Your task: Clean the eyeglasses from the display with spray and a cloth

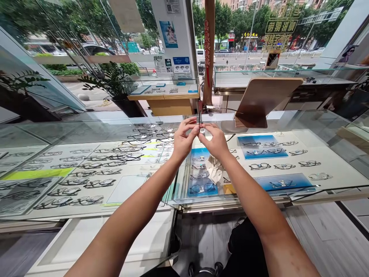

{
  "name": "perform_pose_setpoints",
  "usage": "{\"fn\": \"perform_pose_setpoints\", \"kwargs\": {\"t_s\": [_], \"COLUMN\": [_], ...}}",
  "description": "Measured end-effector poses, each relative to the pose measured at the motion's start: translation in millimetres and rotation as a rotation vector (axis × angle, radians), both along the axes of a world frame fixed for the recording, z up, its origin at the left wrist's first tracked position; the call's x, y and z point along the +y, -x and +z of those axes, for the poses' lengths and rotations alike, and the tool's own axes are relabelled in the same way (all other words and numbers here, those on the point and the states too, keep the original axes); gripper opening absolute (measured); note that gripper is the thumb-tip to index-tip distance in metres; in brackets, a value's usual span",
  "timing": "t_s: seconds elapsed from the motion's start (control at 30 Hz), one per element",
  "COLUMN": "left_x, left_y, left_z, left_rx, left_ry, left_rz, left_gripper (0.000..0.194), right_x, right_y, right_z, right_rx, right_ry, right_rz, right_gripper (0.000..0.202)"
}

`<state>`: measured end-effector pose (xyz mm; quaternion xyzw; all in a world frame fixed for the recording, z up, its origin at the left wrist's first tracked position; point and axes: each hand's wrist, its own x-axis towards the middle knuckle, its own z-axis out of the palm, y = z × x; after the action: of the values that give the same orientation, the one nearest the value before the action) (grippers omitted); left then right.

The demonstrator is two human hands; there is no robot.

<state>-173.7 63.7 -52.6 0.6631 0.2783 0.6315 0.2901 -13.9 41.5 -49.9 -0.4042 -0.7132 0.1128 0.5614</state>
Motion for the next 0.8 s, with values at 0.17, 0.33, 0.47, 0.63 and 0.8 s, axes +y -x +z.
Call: {"fn": "perform_pose_setpoints", "kwargs": {"t_s": [0.17,0.33,0.47,0.63,0.8], "left_x": [0,10,19,20,20], "left_y": [0,7,6,0,10], "left_z": [-3.5,-18.6,-36.1,-46.9,-27.3], "left_rx": [0.031,0.331,0.693,0.821,0.475], "left_ry": [-0.021,0.02,0.168,0.195,0.01], "left_rz": [-0.012,0.107,0.11,0.105,0.176], "left_gripper": [0.035,0.03,0.029,0.048,0.027], "right_x": [2,9,14,18,19], "right_y": [-3,-15,-21,-22,-23], "right_z": [1.3,0.6,-0.7,-3.7,-2.8], "right_rx": [0.015,0.063,0.107,0.099,0.188], "right_ry": [-0.01,-0.023,-0.017,-0.009,0.051], "right_rz": [-0.029,-0.14,-0.179,-0.179,-0.147], "right_gripper": [0.029,0.024,0.024,0.023,0.026]}}
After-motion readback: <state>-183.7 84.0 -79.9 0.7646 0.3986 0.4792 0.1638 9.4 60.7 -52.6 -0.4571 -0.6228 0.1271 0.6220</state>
